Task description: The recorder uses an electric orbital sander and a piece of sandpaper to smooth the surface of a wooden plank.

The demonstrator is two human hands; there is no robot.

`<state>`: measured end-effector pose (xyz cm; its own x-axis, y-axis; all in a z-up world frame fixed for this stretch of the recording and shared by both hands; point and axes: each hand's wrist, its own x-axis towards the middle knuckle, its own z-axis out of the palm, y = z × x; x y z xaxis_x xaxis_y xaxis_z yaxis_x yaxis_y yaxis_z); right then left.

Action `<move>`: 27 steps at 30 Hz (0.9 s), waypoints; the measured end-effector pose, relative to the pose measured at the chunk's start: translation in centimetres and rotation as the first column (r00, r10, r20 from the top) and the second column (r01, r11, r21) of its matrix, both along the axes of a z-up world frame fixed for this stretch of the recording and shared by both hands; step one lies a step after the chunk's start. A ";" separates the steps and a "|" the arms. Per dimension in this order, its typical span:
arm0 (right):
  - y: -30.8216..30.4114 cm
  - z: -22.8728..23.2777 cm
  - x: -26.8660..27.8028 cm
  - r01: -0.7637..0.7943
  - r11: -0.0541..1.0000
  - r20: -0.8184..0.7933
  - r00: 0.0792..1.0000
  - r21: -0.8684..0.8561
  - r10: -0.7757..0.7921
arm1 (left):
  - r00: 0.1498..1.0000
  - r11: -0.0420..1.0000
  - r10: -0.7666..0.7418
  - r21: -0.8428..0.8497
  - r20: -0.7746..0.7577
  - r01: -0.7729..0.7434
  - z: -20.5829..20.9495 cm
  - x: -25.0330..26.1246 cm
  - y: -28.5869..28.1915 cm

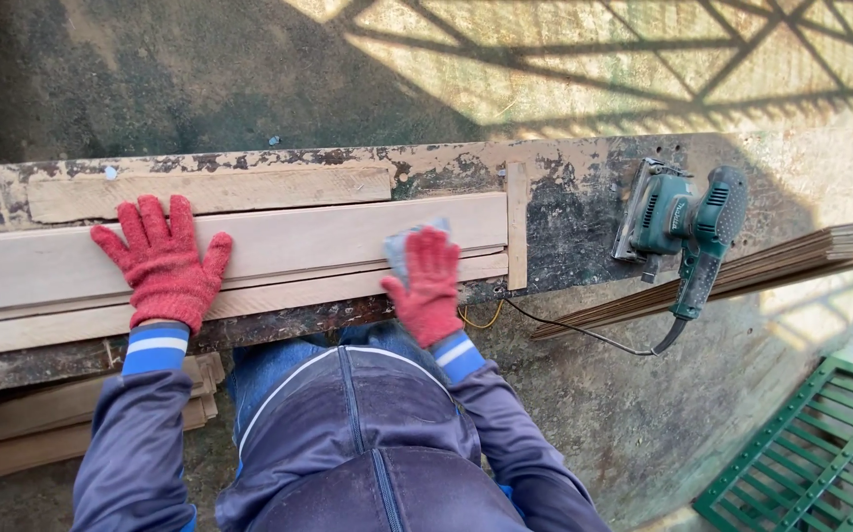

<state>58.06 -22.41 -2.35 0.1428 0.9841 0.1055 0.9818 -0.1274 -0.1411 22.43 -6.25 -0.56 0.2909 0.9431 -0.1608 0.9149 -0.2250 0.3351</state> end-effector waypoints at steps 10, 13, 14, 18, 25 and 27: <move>1.4 -2.3 10.9 0.189 0.947 0.030 0.982 -0.260 -0.188 | 0.996 0.999 -0.038 0.029 -0.077 0.040 -0.2 -0.6 0.1; 2.8 -1.4 3.6 0.082 0.979 -0.010 0.996 -0.188 -0.085 | 0.995 0.998 -0.032 0.057 -0.094 0.037 -0.1 -0.4 -0.1; 3.3 -1.1 0.0 -0.083 0.995 0.022 0.996 -0.048 0.084 | 0.993 0.997 -0.036 0.064 -0.109 0.043 0.0 -0.4 0.0; 5.8 -0.9 -8.9 -0.392 0.912 -0.216 0.907 -0.123 0.362 | 0.947 1.000 0.015 -0.018 -0.322 -0.022 1.4 0.0 0.3; 3.8 -1.8 6.1 0.013 0.967 -0.022 1.000 -0.253 -0.019 | 0.933 0.999 -0.025 -0.043 -0.358 0.010 2.0 0.0 0.0; 3.8 -1.4 5.9 0.142 0.949 0.001 0.989 -0.282 -0.148 | 0.933 0.999 -0.022 -0.044 -0.360 0.006 2.1 0.1 0.1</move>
<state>63.94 -18.63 -3.76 0.2857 0.9420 -0.1763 0.9470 -0.3057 -0.0985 22.58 -6.18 1.59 0.2189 0.9296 -0.2965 0.9728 -0.2315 -0.0074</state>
